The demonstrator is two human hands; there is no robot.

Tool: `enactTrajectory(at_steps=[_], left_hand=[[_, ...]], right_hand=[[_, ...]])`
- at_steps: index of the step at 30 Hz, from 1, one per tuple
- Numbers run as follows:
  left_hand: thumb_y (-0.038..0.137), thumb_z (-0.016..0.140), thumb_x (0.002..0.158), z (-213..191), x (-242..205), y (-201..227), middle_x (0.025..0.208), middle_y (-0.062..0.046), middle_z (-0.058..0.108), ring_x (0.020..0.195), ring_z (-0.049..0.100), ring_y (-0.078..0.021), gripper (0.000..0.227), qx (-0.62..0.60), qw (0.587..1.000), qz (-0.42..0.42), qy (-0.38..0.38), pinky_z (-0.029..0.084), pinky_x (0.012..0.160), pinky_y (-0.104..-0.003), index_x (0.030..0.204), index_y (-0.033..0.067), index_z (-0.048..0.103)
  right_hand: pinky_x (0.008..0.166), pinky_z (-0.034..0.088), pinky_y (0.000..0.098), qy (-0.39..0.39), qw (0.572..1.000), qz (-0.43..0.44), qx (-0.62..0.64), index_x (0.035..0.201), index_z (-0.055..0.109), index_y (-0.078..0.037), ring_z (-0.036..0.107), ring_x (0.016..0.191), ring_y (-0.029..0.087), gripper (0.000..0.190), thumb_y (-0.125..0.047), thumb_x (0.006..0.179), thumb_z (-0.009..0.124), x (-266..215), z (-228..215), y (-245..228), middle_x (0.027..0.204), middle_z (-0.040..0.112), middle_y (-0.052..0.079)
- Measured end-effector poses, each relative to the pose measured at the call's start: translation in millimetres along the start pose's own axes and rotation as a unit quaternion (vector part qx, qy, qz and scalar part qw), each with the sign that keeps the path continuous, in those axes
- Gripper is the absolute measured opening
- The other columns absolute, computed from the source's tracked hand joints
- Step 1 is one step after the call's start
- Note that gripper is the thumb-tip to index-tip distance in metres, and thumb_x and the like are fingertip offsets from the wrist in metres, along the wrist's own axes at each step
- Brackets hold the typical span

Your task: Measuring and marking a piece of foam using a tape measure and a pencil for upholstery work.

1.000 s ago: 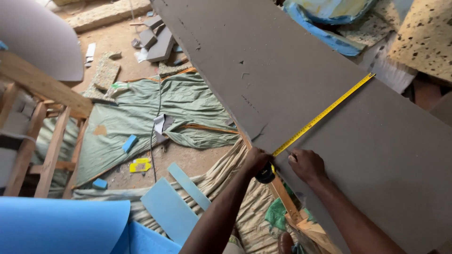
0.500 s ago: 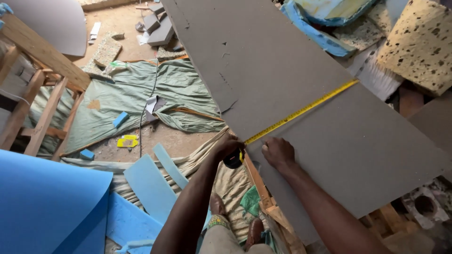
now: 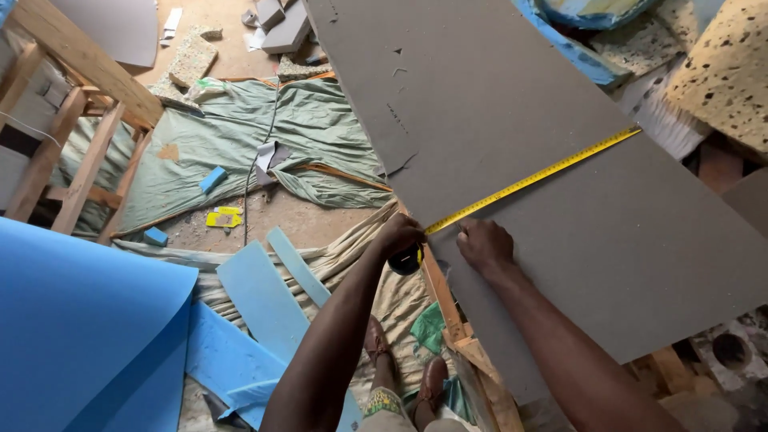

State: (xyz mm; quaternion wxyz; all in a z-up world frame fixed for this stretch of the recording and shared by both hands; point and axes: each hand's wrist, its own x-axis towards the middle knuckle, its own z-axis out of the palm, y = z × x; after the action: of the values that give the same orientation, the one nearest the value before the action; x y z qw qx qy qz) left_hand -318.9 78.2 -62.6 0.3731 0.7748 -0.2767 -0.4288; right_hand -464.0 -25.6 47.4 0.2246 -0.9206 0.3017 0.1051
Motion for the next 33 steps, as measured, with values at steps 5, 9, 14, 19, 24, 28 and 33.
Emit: enactTrajectory(at_steps=[5, 9, 14, 19, 24, 28, 33], left_hand=[[0.023, 0.061, 0.056, -7.2, -22.9, 22.1, 0.073, -0.010, 0.061, 0.078, 0.058, -0.0272, 0.015, 0.028, 1.000, -0.013, -0.004, 0.044, 0.070, -0.034, 0.066, 0.0131, 0.066], [0.023, 0.062, 0.056, -0.9, -16.4, 10.7, 0.072, -0.010, 0.061, 0.077, 0.058, -0.0271, 0.015, 0.007, 1.000, -0.017, -0.009, 0.044, 0.070, -0.033, 0.066, 0.0133, 0.066], [0.022, 0.062, 0.056, 1.3, -30.0, 19.5, 0.071, -0.010, 0.061, 0.075, 0.058, -0.0263, 0.014, 0.009, 1.000, -0.014, 0.001, 0.044, 0.068, -0.033, 0.066, 0.0135, 0.066], [0.024, 0.062, 0.057, 7.5, -30.1, 17.4, 0.073, -0.011, 0.061, 0.077, 0.058, -0.0276, 0.014, 0.019, 0.999, -0.012, -0.023, 0.044, 0.069, -0.035, 0.066, 0.0143, 0.066], [0.020, 0.062, 0.055, 6.8, -40.1, 22.6, 0.069, -0.013, 0.059, 0.072, 0.057, -0.0269, 0.013, -0.044, 0.999, 0.001, -0.001, 0.043, 0.067, -0.034, 0.064, 0.0110, 0.065], [0.019, 0.063, 0.054, 12.0, -36.2, 15.6, 0.067, -0.012, 0.059, 0.071, 0.057, -0.0268, 0.013, -0.029, 1.000, 0.005, 0.004, 0.044, 0.066, -0.034, 0.063, 0.0105, 0.065], [0.019, 0.061, 0.057, 19.3, -43.6, 15.2, 0.066, -0.011, 0.059, 0.069, 0.057, -0.0256, 0.010, -0.031, 0.999, 0.001, -0.011, 0.043, 0.065, -0.033, 0.063, 0.0131, 0.065]], right_hand=[[0.052, 0.047, 0.0374, -0.003, 1.000, -0.011, -0.013, 0.087, 0.059, -0.004, 0.061, 0.070, 0.032, 0.021, -0.014, 0.081, 0.041, 1.3, 1.2, -4.1, 0.074, 0.059, 0.016], [0.046, 0.043, 0.0329, 0.011, 1.000, -0.017, 0.013, 0.080, 0.057, -0.004, 0.060, 0.059, 0.028, 0.017, -0.012, 0.079, 0.042, 3.2, 7.7, 1.3, 0.064, 0.056, 0.012], [0.045, 0.039, 0.0300, 0.007, 0.998, -0.024, 0.049, 0.068, 0.053, -0.003, 0.051, 0.053, 0.017, 0.017, -0.011, 0.077, 0.041, -34.4, 8.8, 12.9, 0.054, 0.049, 0.008], [0.043, 0.037, 0.0260, -0.022, 0.999, 0.002, 0.028, 0.067, 0.052, -0.005, 0.045, 0.047, 0.013, 0.015, -0.010, 0.077, 0.043, -64.2, 5.0, 22.4, 0.051, 0.046, 0.005], [0.045, 0.037, 0.0256, 0.023, 1.000, -0.005, -0.020, 0.069, 0.052, -0.009, 0.044, 0.047, 0.011, 0.015, -0.010, 0.080, 0.042, -38.2, 7.4, 8.0, 0.052, 0.046, 0.001], [0.044, 0.037, 0.0267, 0.022, 0.999, -0.016, -0.017, 0.067, 0.051, -0.010, 0.044, 0.046, 0.011, 0.014, -0.011, 0.078, 0.043, -25.3, 17.7, 14.1, 0.052, 0.046, 0.002], [0.043, 0.036, 0.0265, -0.007, 1.000, -0.015, -0.013, 0.071, 0.053, -0.007, 0.046, 0.046, 0.013, 0.013, -0.013, 0.078, 0.043, -67.4, 19.4, 35.9, 0.053, 0.048, 0.005]])
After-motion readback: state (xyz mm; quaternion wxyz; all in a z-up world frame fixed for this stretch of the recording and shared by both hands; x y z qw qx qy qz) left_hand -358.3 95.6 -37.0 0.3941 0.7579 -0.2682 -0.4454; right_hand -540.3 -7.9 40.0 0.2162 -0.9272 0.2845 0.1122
